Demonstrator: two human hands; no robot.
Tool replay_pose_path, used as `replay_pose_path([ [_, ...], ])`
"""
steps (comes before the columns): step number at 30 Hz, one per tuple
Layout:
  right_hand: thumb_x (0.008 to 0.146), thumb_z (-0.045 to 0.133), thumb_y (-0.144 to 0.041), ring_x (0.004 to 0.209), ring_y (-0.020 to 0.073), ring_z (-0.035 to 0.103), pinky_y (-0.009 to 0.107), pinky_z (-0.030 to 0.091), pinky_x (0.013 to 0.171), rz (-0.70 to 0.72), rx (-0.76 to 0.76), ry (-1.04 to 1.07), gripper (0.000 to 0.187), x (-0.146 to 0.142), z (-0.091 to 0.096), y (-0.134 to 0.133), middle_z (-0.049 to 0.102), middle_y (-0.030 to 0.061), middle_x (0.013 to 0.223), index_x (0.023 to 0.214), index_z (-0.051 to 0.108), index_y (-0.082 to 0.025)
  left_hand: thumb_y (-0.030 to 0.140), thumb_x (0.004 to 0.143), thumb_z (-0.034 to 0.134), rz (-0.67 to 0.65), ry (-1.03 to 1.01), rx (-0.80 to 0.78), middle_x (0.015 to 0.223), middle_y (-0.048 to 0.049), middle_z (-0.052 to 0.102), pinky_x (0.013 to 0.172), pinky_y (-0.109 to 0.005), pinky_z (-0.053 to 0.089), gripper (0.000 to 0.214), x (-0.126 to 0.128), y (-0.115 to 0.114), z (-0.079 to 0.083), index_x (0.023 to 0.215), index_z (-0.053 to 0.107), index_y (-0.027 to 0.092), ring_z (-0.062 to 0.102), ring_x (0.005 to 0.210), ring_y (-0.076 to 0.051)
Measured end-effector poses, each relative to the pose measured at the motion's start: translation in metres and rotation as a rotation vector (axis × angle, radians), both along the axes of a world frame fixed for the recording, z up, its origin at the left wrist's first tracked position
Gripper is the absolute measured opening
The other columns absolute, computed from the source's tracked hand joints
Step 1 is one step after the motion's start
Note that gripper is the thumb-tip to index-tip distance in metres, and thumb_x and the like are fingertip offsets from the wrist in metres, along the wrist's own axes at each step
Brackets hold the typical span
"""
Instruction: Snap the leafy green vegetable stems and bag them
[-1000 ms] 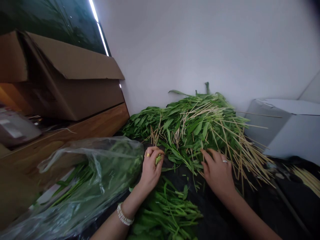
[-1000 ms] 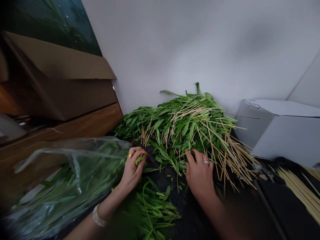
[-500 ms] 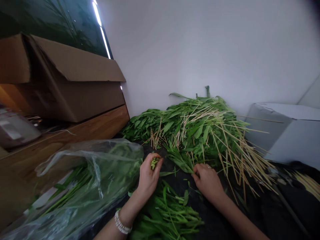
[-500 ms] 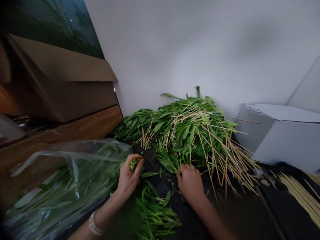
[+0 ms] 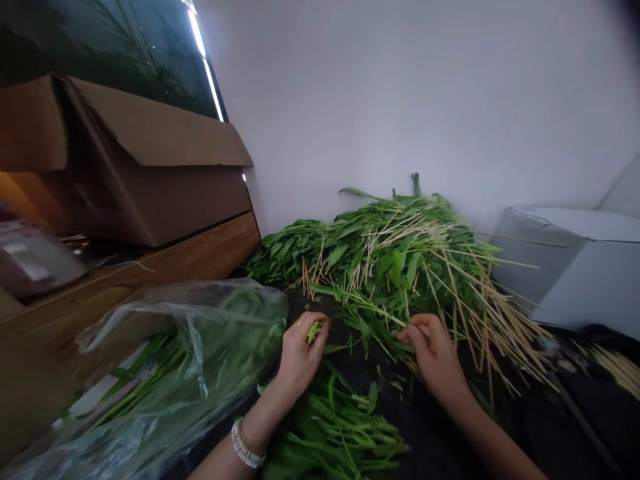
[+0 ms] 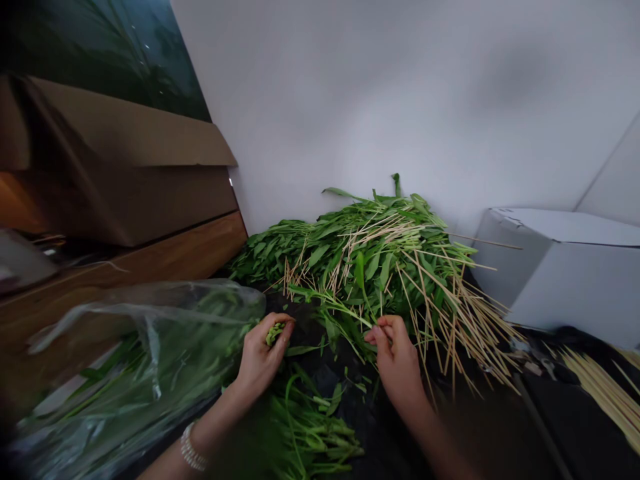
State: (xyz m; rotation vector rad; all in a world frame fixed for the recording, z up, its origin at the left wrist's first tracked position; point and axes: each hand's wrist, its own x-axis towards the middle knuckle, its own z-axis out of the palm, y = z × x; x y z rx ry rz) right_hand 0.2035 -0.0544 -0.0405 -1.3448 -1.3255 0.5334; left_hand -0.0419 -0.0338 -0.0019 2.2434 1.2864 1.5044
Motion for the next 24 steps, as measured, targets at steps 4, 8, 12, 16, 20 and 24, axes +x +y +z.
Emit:
replay_pose_path([
  [4,0.089,0.048,-0.049,0.082,0.0209,0.067,0.034,0.052,0.073,0.081,-0.025,0.084,0.030,-0.006,-0.003,0.000,0.070,0.0058,0.084,0.101,0.051,-0.022,0.021,0.090,0.052,0.020,0.000,0.055,0.077,-0.0019,0.064,0.069,-0.026,0.048,0.011,-0.002,0.002,0.000,0.088,0.064,0.019,0.061,0.072,-0.015],
  [8,0.089,0.048,-0.048,0.085,0.0214,0.068,0.035,0.052,0.078,0.115,-0.031,0.084,0.028,-0.010,-0.006,-0.002,0.071,0.0069,0.087,0.099,0.053,-0.022,0.019,0.089,0.054,0.007,0.056,0.182,0.082,-0.0041,0.063,0.069,-0.026,0.049,0.014,-0.004,0.004,-0.004,0.096,0.067,0.020,0.061,0.075,-0.014],
  [12,0.090,0.047,-0.045,0.087,0.0208,0.068,0.034,0.050,0.080,0.112,-0.036,0.000,0.024,-0.016,-0.005,-0.008,0.071,0.0061,0.091,0.098,0.054,-0.023,0.015,0.089,0.054,0.028,0.166,0.264,0.086,-0.0043,0.062,0.069,-0.026,0.050,0.025,-0.007,0.005,-0.011,0.109,0.066,0.023,0.060,0.078,-0.014],
  [16,0.091,0.045,-0.044,0.088,0.0205,0.068,0.031,0.050,0.076,0.130,-0.032,-0.082,0.022,-0.023,-0.001,-0.014,0.072,0.0043,0.088,0.096,0.054,-0.025,0.016,0.090,0.053,0.076,0.303,0.224,0.086,-0.0043,0.062,0.066,-0.024,0.048,0.026,-0.009,0.008,-0.015,0.111,0.067,0.024,0.061,0.077,-0.014],
  [20,0.093,0.042,-0.042,0.087,0.0201,0.069,0.031,0.050,0.074,0.154,0.002,-0.150,0.021,-0.027,0.002,-0.018,0.071,0.0033,0.087,0.095,0.055,-0.025,0.019,0.090,0.054,0.101,0.422,0.172,0.085,-0.0039,0.063,0.063,-0.023,0.047,0.022,-0.010,0.012,-0.016,0.107,0.068,0.023,0.061,0.076,-0.015],
  [24,0.093,0.042,-0.038,0.086,0.0194,0.069,0.030,0.050,0.074,0.163,0.074,-0.207,0.020,-0.029,0.005,-0.021,0.070,0.0029,0.087,0.094,0.056,-0.025,0.015,0.087,0.056,0.097,0.504,0.134,0.089,-0.0029,0.062,0.067,-0.025,0.047,0.023,-0.013,0.013,-0.016,0.106,0.066,0.023,0.061,0.078,-0.016],
])
